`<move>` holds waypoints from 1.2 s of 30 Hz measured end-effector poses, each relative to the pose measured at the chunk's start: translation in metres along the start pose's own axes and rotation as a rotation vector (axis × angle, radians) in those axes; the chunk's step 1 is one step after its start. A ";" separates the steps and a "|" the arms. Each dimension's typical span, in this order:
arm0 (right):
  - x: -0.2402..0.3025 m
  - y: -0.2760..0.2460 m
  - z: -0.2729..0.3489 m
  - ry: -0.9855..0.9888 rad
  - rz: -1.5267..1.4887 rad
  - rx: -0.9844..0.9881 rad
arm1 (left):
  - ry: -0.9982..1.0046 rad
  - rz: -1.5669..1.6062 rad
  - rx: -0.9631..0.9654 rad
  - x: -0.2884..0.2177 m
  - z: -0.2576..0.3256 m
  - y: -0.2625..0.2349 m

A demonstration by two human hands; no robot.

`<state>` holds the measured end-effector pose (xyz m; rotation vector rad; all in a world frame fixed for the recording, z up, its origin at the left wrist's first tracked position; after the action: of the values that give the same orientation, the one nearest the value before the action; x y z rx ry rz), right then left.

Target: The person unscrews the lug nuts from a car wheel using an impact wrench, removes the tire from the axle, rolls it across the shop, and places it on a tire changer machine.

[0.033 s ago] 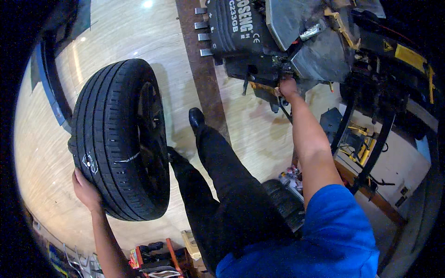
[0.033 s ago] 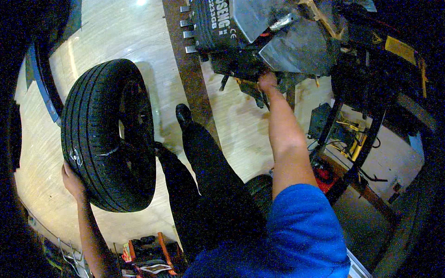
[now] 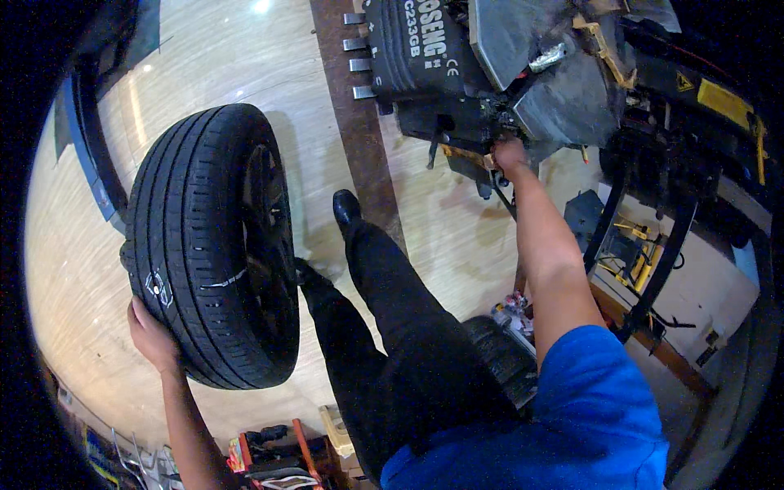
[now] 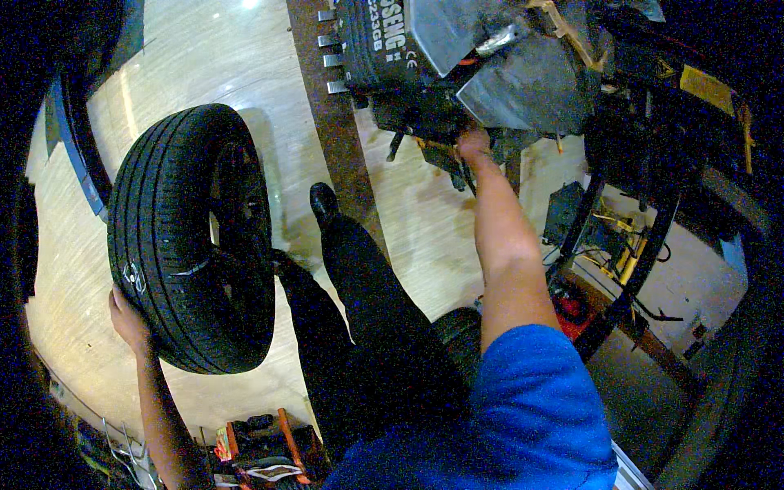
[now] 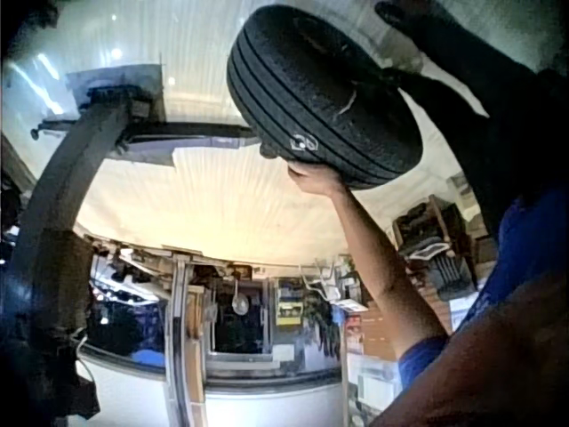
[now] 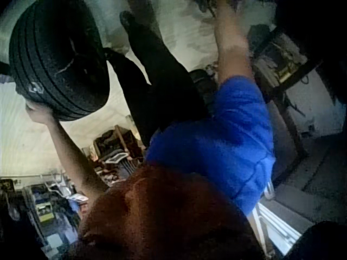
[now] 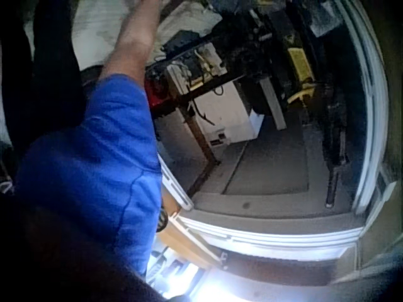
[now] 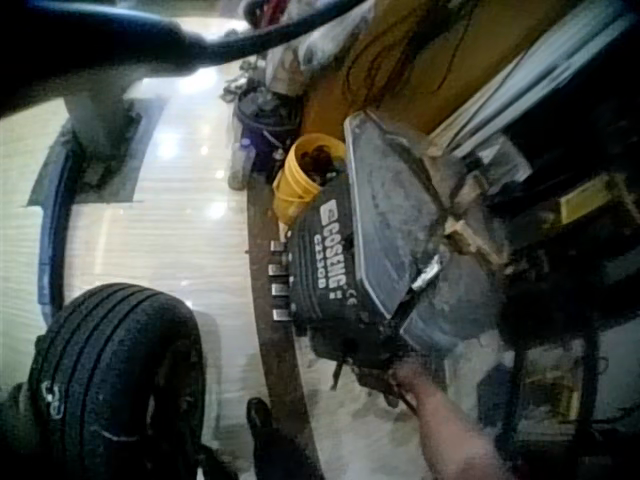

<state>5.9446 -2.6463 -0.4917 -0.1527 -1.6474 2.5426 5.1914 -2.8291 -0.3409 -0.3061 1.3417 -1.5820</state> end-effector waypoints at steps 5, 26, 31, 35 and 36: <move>-0.007 -0.028 -0.013 0.054 0.565 0.231 | -0.012 -0.003 -0.005 0.002 0.004 -0.002; 0.293 -0.008 0.213 0.083 -0.737 -0.230 | -0.067 -0.108 -0.035 -0.026 0.021 -0.015; 0.406 -0.023 0.288 0.305 -1.199 0.150 | -0.001 -0.188 -0.078 -0.027 0.044 -0.003; 0.433 -0.040 0.277 0.265 -1.058 0.089 | 0.039 -0.147 -0.127 -0.032 0.073 -0.015; 0.436 -0.036 0.272 0.217 -1.049 0.161 | 0.004 -0.144 -0.095 -0.028 0.082 -0.016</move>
<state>5.4753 -2.8136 -0.3597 0.3483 -1.0050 1.7388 5.2550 -2.8580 -0.2879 -0.4670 1.4271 -1.6396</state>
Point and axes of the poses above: each hand's wrist, its own z-axis away from the middle knuckle, its own y-axis out of the palm, x = y × z, the point moved 5 cm from there along -z, towards the middle knuckle, and after that the axes turned 1 degree about -y, right-handed, at the moved point
